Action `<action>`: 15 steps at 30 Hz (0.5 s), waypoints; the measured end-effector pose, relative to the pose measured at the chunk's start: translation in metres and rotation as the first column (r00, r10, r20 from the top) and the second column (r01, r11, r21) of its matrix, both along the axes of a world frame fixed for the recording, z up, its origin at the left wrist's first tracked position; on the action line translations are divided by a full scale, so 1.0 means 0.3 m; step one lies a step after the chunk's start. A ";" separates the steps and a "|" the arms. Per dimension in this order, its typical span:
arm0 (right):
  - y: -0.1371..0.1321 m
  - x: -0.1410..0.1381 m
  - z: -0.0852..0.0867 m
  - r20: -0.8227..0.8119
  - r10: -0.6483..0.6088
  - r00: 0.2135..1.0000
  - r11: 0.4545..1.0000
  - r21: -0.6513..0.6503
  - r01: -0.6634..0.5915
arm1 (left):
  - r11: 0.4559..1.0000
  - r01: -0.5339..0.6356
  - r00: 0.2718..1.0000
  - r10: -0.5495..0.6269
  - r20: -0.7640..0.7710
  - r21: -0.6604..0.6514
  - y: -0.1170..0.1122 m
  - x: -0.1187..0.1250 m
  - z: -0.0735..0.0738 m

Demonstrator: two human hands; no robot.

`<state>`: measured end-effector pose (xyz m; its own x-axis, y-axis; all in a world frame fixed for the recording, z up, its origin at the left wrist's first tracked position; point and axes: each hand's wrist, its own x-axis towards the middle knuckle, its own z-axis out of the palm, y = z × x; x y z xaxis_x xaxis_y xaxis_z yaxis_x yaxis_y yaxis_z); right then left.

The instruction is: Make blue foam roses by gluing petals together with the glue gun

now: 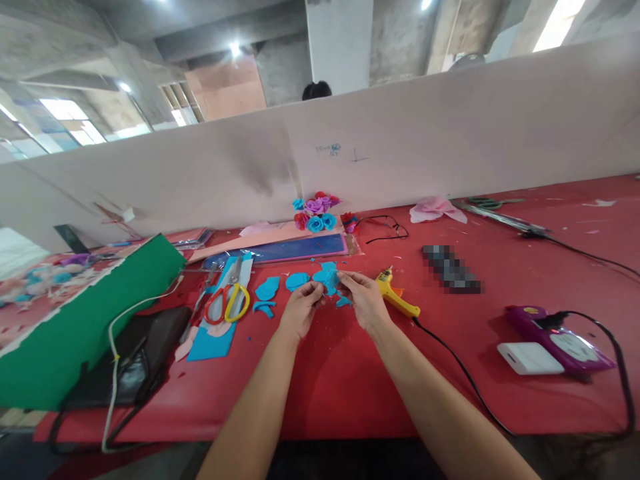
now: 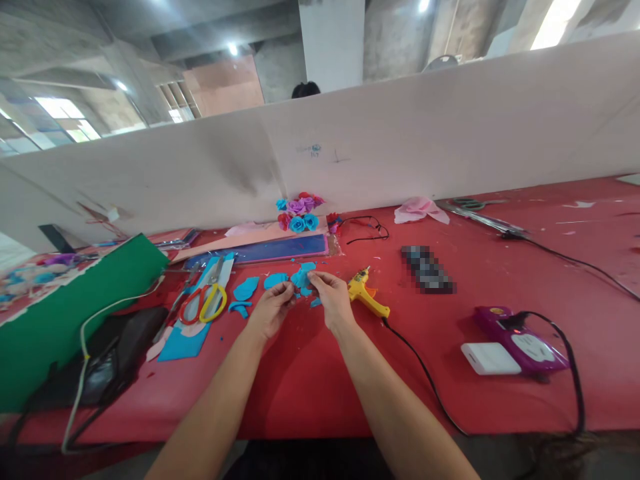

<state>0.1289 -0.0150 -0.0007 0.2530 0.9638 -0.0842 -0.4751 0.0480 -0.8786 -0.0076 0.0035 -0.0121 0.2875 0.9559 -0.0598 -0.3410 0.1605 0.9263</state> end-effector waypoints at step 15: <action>0.001 -0.006 -0.012 0.104 -0.045 0.994 0.999 0.015 0.044 | 0.998 -0.053 0.998 0.054 -0.015 0.028 -0.005 0.013 -0.005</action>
<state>0.1272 -0.0148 -0.0043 0.3026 0.9522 -0.0427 -0.3783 0.0788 -0.9223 -0.0037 0.0019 -0.0136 0.2349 0.9713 -0.0370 -0.3334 0.1163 0.9356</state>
